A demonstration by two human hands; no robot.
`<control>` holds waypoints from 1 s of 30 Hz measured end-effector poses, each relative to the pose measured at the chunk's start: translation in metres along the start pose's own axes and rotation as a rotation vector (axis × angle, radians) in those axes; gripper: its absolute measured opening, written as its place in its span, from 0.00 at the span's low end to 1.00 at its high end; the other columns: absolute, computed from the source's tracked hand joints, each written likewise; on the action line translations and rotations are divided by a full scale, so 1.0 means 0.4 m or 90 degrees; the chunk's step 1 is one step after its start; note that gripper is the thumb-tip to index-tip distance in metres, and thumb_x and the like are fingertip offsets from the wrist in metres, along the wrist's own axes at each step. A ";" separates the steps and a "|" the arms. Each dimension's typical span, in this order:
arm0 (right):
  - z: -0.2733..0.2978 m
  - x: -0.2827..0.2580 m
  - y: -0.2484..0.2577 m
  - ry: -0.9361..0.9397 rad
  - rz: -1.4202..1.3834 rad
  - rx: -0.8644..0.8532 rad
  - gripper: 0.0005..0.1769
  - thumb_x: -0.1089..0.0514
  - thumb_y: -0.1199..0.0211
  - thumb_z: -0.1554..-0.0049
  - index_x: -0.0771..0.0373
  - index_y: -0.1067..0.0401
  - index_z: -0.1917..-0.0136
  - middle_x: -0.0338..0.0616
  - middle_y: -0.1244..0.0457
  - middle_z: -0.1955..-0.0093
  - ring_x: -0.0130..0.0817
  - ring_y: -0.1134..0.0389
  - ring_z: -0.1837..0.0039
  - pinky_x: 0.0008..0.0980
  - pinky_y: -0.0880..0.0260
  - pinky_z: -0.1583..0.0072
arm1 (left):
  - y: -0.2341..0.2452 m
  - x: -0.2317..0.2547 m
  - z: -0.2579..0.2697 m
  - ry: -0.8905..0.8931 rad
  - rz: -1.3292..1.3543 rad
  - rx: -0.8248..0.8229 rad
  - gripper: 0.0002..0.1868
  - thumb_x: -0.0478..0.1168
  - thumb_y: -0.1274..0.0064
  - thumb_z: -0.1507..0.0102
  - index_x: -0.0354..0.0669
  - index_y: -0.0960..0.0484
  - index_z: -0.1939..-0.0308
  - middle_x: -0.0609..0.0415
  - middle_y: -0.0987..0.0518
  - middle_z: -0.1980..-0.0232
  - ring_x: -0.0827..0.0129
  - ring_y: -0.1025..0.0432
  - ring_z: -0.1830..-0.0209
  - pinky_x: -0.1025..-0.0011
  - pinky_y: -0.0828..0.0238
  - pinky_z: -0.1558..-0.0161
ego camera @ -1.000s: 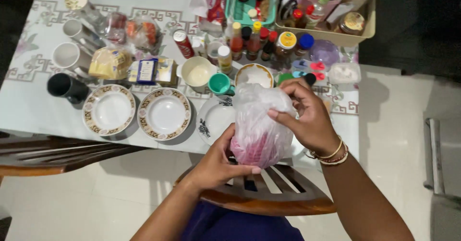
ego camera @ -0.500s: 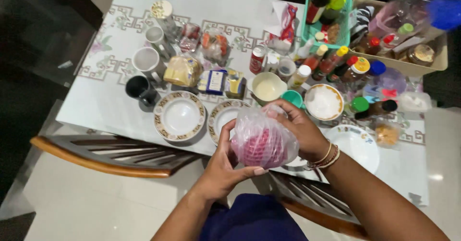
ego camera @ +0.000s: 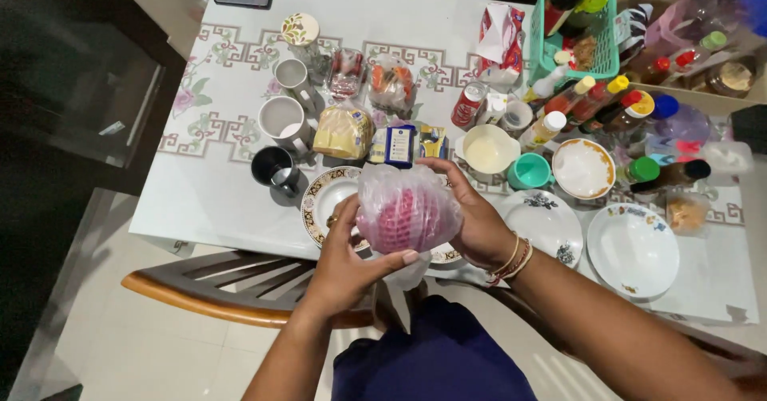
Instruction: Removing various food items and containers from a refrigerator and arranging them on a dining table.
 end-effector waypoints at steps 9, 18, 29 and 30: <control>-0.187 -0.004 0.119 0.107 0.154 0.019 0.16 0.66 0.41 0.36 0.66 0.35 0.34 0.48 0.34 0.40 0.36 0.31 0.40 0.38 0.27 0.38 | 0.041 -0.064 -0.118 0.066 0.181 -0.013 0.46 0.31 0.32 0.47 0.36 0.38 0.27 0.50 0.24 0.37 0.67 0.28 0.36 0.66 0.31 0.35; -0.252 -0.113 0.091 -0.158 -0.081 -0.149 0.42 0.47 0.38 0.45 0.44 0.53 0.23 0.41 0.38 0.30 0.38 0.31 0.35 0.43 0.24 0.40 | 0.012 -0.108 -0.329 0.042 0.224 -0.002 0.52 0.24 0.35 0.49 0.37 0.45 0.24 0.49 0.27 0.35 0.66 0.29 0.35 0.64 0.31 0.33; -0.536 -0.276 0.454 -0.127 0.339 0.125 0.58 0.48 0.24 0.48 0.46 0.54 0.14 0.56 0.34 0.35 0.47 0.33 0.45 0.44 0.32 0.49 | -0.019 -0.091 -0.493 -0.019 -0.242 0.095 0.49 0.40 0.29 0.46 0.41 0.41 0.26 0.40 0.28 0.35 0.57 0.29 0.36 0.61 0.29 0.39; -0.574 -0.292 0.480 -0.132 0.337 0.125 0.58 0.48 0.24 0.48 0.46 0.54 0.14 0.56 0.34 0.35 0.47 0.33 0.45 0.44 0.32 0.49 | -0.022 -0.102 -0.482 -0.013 -0.242 0.095 0.49 0.40 0.29 0.46 0.41 0.41 0.26 0.40 0.28 0.35 0.57 0.29 0.36 0.61 0.29 0.39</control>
Point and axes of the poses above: each hand's wrist, its own z-axis away from the middle knuckle, its own y-axis out of the back of the hand, x = y × z, the point moved 8 cm from there along -z, towards the middle knuckle
